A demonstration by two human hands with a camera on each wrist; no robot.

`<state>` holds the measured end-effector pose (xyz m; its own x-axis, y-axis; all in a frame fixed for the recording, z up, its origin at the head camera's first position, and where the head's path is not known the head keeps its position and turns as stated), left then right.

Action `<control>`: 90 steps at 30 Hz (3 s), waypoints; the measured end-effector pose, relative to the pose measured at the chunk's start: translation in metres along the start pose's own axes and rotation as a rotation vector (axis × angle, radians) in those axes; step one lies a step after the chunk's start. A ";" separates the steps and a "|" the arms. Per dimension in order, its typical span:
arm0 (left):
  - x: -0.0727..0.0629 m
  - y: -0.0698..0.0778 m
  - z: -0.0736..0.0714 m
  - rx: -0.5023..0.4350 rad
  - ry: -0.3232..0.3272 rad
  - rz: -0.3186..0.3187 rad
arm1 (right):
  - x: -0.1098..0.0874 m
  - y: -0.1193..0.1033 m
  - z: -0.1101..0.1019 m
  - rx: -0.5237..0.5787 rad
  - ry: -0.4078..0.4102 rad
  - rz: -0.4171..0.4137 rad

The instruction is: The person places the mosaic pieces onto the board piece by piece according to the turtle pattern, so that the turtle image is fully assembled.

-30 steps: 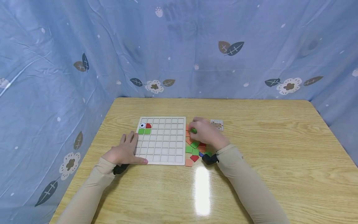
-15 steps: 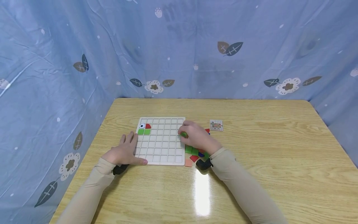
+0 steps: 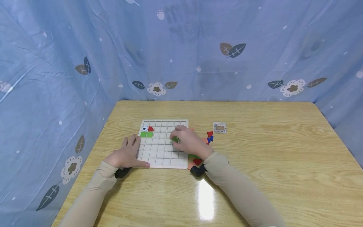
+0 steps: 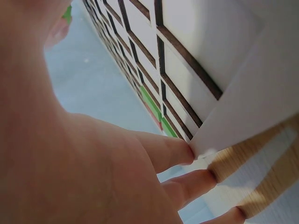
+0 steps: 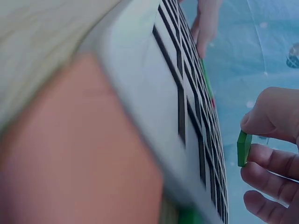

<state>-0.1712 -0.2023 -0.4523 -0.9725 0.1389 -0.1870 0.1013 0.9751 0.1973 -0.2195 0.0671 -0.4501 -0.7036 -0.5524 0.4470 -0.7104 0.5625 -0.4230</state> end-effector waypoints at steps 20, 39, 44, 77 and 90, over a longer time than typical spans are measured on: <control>0.001 0.001 -0.001 0.007 -0.024 -0.010 | 0.050 -0.032 0.038 0.069 -0.122 0.016; 0.000 -0.002 -0.001 0.012 -0.019 0.008 | 0.074 -0.043 0.073 0.088 -0.162 0.036; -0.001 -0.001 -0.001 0.012 -0.023 0.013 | 0.076 -0.046 0.073 0.076 -0.160 0.046; -0.001 0.000 -0.002 0.019 -0.015 0.006 | 0.073 -0.045 0.075 -0.017 -0.130 -0.047; 0.001 0.000 0.000 0.023 -0.018 -0.004 | 0.062 -0.038 0.062 0.051 -0.173 0.073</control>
<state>-0.1720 -0.2024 -0.4521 -0.9690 0.1377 -0.2052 0.1023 0.9794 0.1743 -0.2375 -0.0265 -0.4547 -0.7430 -0.6111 0.2729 -0.6539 0.5760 -0.4905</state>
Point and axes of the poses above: each hand's wrist, its own x-axis towards the middle knuckle, its own z-axis out of the palm, y = z × x, the point moved 2 cm from there along x, towards the middle knuckle, and after that the axes turned 10 degrees about y, right-handed, at the moved point
